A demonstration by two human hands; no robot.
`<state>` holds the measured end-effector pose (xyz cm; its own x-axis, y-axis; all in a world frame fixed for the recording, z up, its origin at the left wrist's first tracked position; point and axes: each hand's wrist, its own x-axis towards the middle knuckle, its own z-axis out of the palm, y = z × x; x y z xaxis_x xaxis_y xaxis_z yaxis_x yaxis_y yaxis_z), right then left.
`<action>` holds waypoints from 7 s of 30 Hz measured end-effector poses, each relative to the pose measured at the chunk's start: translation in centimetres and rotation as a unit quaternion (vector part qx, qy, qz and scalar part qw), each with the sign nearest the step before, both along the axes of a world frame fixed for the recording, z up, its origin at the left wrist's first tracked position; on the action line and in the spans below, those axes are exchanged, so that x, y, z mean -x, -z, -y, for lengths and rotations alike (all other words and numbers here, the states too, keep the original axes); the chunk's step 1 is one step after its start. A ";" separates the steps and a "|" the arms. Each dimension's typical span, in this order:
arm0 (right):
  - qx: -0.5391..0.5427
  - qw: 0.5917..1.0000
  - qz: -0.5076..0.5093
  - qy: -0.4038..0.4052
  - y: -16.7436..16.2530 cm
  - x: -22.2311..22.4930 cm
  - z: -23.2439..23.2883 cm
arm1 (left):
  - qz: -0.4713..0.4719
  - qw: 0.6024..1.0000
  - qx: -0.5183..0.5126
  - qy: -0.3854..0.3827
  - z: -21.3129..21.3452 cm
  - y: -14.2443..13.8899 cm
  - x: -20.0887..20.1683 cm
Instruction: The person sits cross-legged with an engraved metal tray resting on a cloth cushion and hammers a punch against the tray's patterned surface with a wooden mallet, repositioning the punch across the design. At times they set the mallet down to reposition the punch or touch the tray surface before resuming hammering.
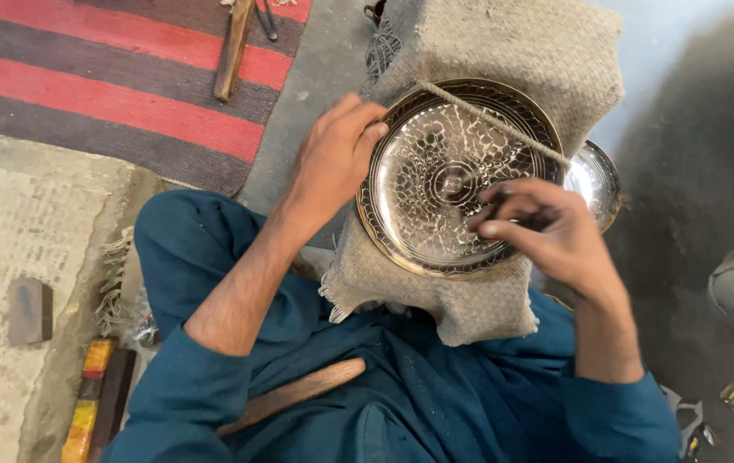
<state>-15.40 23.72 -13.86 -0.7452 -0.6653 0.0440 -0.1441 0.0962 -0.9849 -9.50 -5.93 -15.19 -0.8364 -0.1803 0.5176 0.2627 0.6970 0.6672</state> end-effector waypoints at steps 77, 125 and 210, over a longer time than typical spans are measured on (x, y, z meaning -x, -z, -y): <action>-0.133 0.927 -0.239 -0.256 3.1 1.2 9.0 | 0.108 0.962 0.163 -0.189 -2.1 4.1 -16.9; -0.108 0.934 -0.227 -0.256 2.8 0.6 9.8 | 0.083 0.979 -0.128 -0.135 -2.7 5.3 -17.2; -0.111 0.968 -0.213 -0.072 5.1 -1.5 7.7 | 0.107 0.952 0.252 -0.136 1.3 4.1 -13.4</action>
